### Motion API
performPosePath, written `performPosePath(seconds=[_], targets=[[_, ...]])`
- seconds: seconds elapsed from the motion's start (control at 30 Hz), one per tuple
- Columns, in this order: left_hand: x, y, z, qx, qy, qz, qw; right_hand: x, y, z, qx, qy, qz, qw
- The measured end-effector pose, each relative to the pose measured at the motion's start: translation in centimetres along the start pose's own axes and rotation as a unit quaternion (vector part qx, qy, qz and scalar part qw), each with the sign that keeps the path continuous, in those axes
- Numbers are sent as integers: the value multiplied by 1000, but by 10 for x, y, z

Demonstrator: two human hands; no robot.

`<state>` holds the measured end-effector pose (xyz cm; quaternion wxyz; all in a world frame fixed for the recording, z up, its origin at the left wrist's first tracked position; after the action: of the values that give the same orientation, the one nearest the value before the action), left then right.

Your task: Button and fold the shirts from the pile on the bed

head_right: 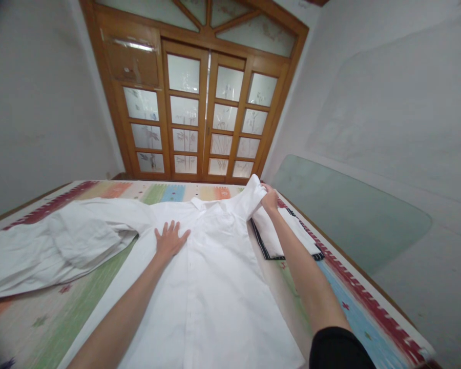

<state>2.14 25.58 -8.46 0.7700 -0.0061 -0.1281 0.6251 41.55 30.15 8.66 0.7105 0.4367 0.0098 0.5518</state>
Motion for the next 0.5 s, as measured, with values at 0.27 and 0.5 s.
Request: performPosePath(seconds=[0.27, 0.5], targets=[[0, -1, 0, 8, 12, 7, 1000, -34, -5, 28, -216, -16, 116, 969], [19, 10, 0, -7, 55, 9, 998, -54, -91, 25, -297, 92, -60, 949]])
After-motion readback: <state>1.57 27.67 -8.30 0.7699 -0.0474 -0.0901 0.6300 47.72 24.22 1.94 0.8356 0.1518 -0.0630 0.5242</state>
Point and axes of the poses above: each hand's wrist, its own x-axis towards the middle knuckle, its own z-axis out of the back of the hand, y = z × x, the point moved 10 cm from there along x, towards the middle knuckle, and after that the axes turned 12 degrees about -z, right-handed, at the moved point
